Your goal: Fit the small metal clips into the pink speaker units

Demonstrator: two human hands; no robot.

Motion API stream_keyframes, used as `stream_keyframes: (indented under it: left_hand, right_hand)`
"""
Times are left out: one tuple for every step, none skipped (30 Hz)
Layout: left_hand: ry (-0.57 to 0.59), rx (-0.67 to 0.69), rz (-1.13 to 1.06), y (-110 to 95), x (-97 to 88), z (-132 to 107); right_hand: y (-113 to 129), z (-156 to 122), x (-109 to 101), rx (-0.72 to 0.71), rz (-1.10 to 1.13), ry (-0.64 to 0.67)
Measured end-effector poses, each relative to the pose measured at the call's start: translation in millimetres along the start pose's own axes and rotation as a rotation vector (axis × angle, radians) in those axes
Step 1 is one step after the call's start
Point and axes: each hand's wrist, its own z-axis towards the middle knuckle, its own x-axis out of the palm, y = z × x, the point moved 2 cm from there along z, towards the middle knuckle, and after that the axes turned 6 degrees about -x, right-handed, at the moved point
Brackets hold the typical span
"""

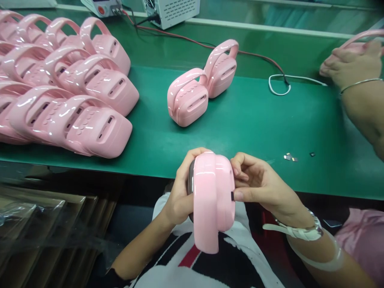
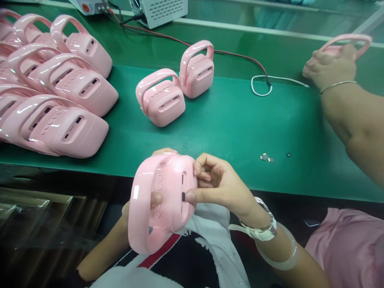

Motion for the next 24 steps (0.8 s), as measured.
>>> stream_keyframes:
  left_hand:
    - [0.003,-0.006,-0.016,-2,0.3,0]
    - [0.008,-0.013,-0.027,-3,0.6,0]
    - [0.011,-0.018,-0.03,-4,0.8,1]
    - [0.015,-0.015,-0.026,-5,0.9,1]
    - [0.017,-0.01,-0.021,-5,0.9,1]
    - [0.02,-0.009,-0.012,-6,0.9,1]
    - [0.021,-0.014,0.0,-6,0.8,1]
    - [0.021,-0.02,0.014,-6,0.7,1]
    - [0.023,-0.026,0.026,-7,0.6,0]
    - [0.028,-0.031,0.04,-7,0.5,0]
    - [0.031,-0.032,0.058,-8,0.3,-1]
    - [0.029,-0.024,0.085,-9,-0.1,-1]
    - [0.019,-0.011,0.125,-11,-0.7,-2]
    - [0.002,0.009,0.174,-13,-1.5,-3]
    - [-0.018,0.032,0.228,-15,-2.3,-4]
    - [-0.037,0.053,0.282,-17,-3.1,-4]
    - [-0.051,0.072,0.327,-18,-4.0,-5]
    - [-0.059,0.088,0.364,-19,-4.9,-4]
    - [-0.063,0.104,0.398,-19,-6.2,-3]
    - [-0.07,0.123,0.432,-19,-7.8,-2]
    - [-0.078,0.154,0.47,-19,-9.9,0]
    - [-0.089,0.198,0.51,-19,-12.4,2]
    - [-0.097,0.25,0.548,-19,-15.1,5]
    - [-0.106,0.297,0.578,-19,-18.0,7]
  right_hand:
    - [0,0,0,0.002,0.003,0.0]
    - [-1,0,0,0.005,0.004,0.0]
    - [-1,0,0,0.007,0.003,0.001]
    - [-1,1,-1,0.008,0.002,0.004]
    - [-1,1,-1,0.008,0.0,0.006]
    - [-2,1,-2,0.01,-0.004,0.006]
    - [-2,1,-2,0.014,-0.008,0.005]
    - [-1,2,-3,0.017,-0.012,0.007]
    - [-1,2,-3,0.023,-0.013,0.009]
    - [-1,2,-2,0.031,-0.013,0.011]
    - [0,2,-2,0.041,-0.013,0.009]
    - [0,2,-1,0.049,-0.012,0.008]
    - [1,2,0,0.057,-0.01,0.007]
    - [1,2,1,0.064,-0.007,0.007]
    - [2,3,2,0.072,0.0,0.008]
    - [2,3,2,0.08,0.007,0.01]
    - [1,5,2,0.089,0.014,0.013]
    - [1,6,2,0.1,0.021,0.018]
    - [-1,9,1,0.11,0.026,0.023]
    - [-2,12,-1,0.112,0.029,0.031]
    - [-4,15,-3,0.107,0.027,0.043]
    - [-5,20,-6,0.096,0.017,0.058]
    - [-5,24,-9,0.081,0.0,0.079]
    - [-4,30,-13,0.069,-0.027,0.113]
